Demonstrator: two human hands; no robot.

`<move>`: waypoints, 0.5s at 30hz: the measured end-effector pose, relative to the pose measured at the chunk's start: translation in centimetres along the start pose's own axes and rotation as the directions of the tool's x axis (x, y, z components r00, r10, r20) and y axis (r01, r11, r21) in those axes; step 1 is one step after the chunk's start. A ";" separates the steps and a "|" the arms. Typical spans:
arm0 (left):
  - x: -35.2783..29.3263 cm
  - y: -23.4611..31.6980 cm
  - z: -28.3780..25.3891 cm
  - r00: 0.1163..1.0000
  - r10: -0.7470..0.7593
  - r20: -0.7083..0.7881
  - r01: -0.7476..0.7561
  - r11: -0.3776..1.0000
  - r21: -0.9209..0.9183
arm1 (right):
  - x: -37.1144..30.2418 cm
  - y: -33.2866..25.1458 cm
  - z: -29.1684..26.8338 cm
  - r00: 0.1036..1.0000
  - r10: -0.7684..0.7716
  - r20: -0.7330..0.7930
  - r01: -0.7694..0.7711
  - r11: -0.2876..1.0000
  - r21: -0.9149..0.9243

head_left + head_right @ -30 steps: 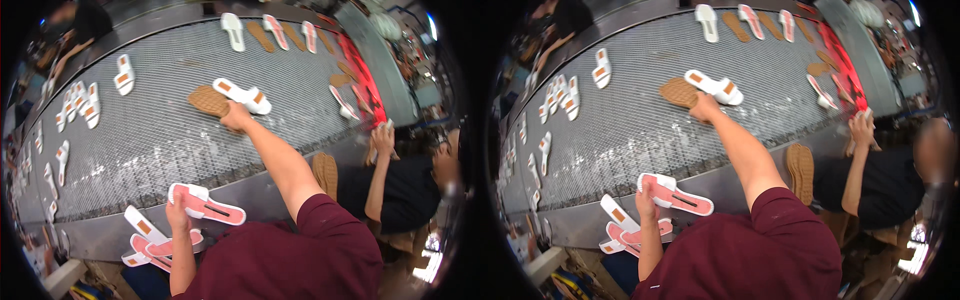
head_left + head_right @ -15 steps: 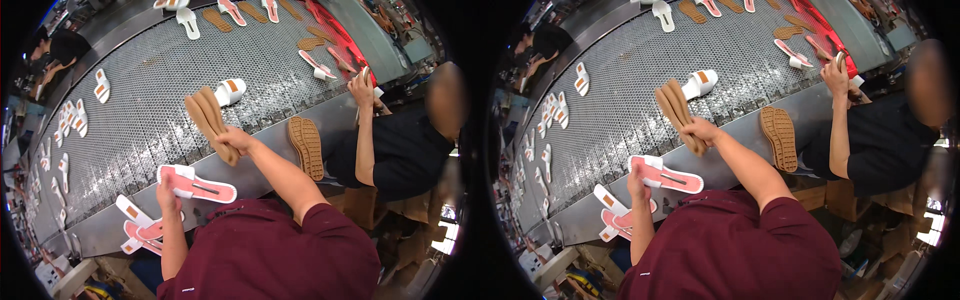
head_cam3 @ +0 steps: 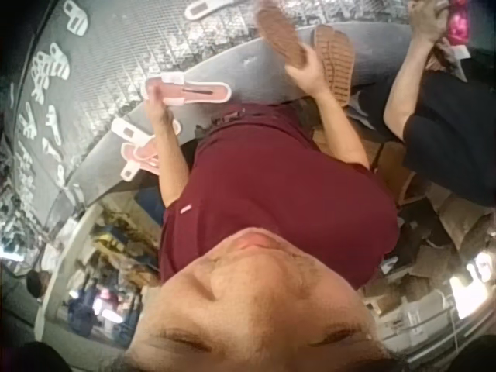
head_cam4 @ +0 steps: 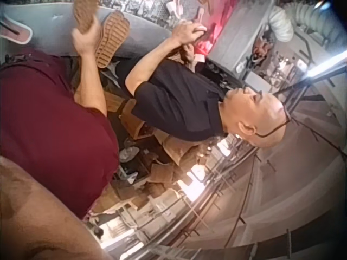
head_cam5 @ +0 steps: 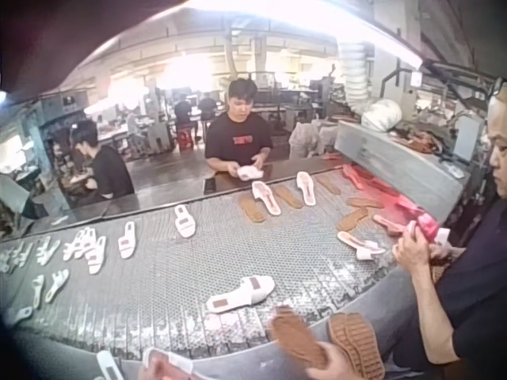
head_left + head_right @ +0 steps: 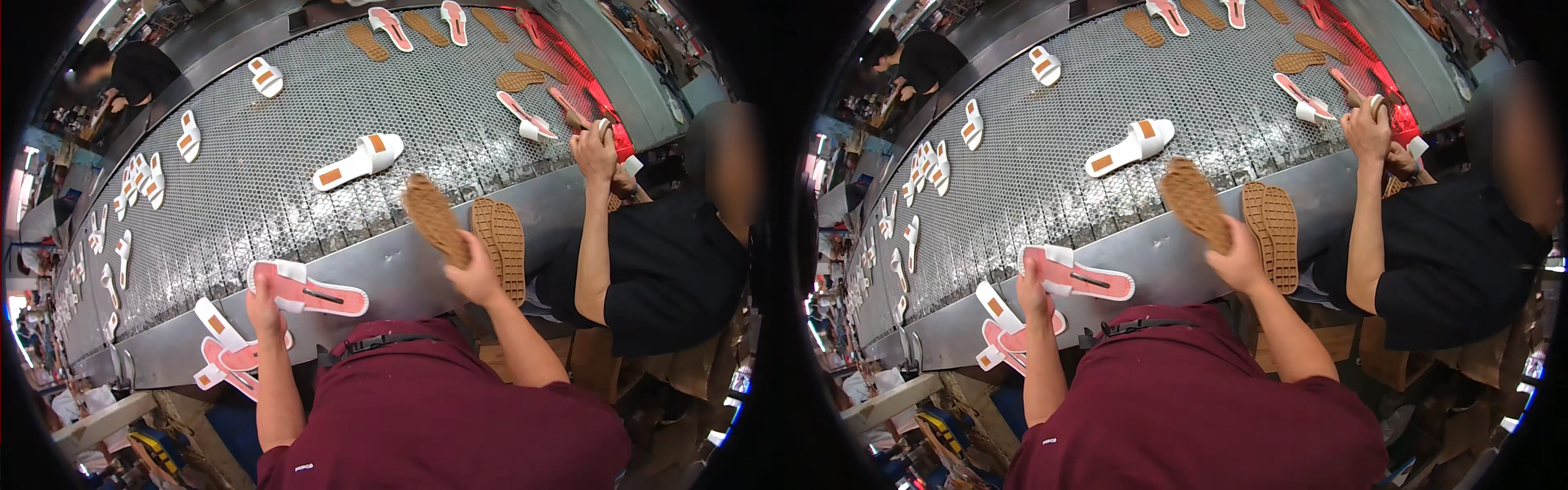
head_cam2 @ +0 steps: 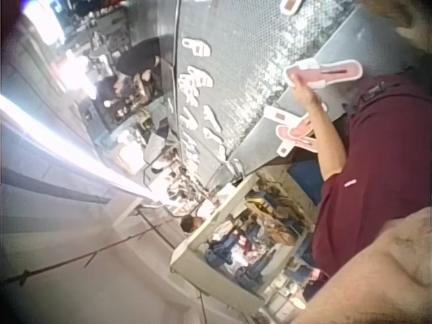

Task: Manually assemble shoe soles and uppers on a conveyor belt in a factory setting.

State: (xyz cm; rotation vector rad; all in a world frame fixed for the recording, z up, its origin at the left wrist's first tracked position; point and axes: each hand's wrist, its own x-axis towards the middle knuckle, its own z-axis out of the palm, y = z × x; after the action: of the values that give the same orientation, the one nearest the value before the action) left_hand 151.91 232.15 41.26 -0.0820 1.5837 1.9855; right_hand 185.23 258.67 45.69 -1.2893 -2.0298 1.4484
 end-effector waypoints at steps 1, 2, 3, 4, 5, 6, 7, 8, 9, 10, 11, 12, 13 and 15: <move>0.2 -0.1 1.0 0.999 0.047 -0.007 -0.047 0.997 0.056 | -1.4 2.1 -2.3 0.990 -0.085 -0.109 0.062 0.978 -0.198; 0.3 -0.2 1.8 0.999 0.050 0.000 -0.049 0.995 0.082 | -2.8 1.7 -4.6 0.983 -0.064 -0.174 -0.012 0.914 -0.405; 0.4 -0.3 2.7 0.999 0.052 0.012 -0.053 0.993 0.105 | -4.0 1.4 -6.2 0.971 -0.027 -0.236 -0.112 0.824 -0.556; 0.7 -0.6 3.6 0.998 0.051 0.032 -0.055 0.990 0.127 | -4.9 3.0 -7.4 0.963 0.003 -0.270 -0.172 0.778 -0.604; 1.1 -1.0 3.9 0.999 0.027 0.041 -0.033 0.987 0.155 | -5.3 4.6 -8.2 0.955 0.027 -0.295 -0.221 0.727 -0.650; 1.3 -1.8 4.3 0.999 0.011 0.039 -0.017 0.988 0.155 | -5.5 5.9 -8.7 0.947 0.046 -0.318 -0.265 0.672 -0.691; 1.3 -2.2 5.0 1.000 0.002 0.029 -0.007 0.987 0.158 | -5.1 5.8 -8.6 0.937 0.166 -0.307 -0.334 0.680 -0.653; 1.5 -2.4 5.5 1.000 -0.001 0.020 -0.002 0.987 0.160 | -4.9 6.0 -8.7 0.945 0.141 -0.294 -0.308 0.685 -0.660; 1.9 -2.9 5.7 1.000 -0.026 0.017 0.023 0.988 0.154 | -5.1 6.5 -9.1 0.953 0.116 -0.279 -0.279 0.690 -0.668; 1.8 -3.1 6.1 0.999 -0.040 0.021 0.036 0.986 0.164 | -5.4 6.8 -9.2 0.959 0.090 -0.268 -0.254 0.692 -0.676; 1.7 -3.2 6.6 0.998 -0.054 0.020 0.050 0.984 0.169 | -5.7 5.6 -9.3 0.959 0.071 -0.274 -0.256 0.630 -0.733; 1.6 -3.2 6.8 0.997 -0.069 0.018 0.065 0.983 0.174 | -5.6 5.5 -9.5 0.962 0.065 -0.265 -0.243 0.646 -0.724; 1.6 -3.4 6.6 0.996 -0.086 0.017 0.082 0.983 0.164 | -5.6 5.7 -10.3 0.965 0.059 -0.256 -0.231 0.655 -0.719; 1.7 -3.5 6.2 0.996 -0.080 0.034 0.072 0.981 0.181 | -5.3 5.2 -10.7 0.973 -0.038 -0.227 -0.149 0.647 -0.748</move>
State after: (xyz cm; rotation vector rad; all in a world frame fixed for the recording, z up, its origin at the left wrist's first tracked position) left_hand 154.10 238.83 39.29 -0.0302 1.6997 1.7678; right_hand 198.06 260.87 46.90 -1.7215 -2.5457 0.3532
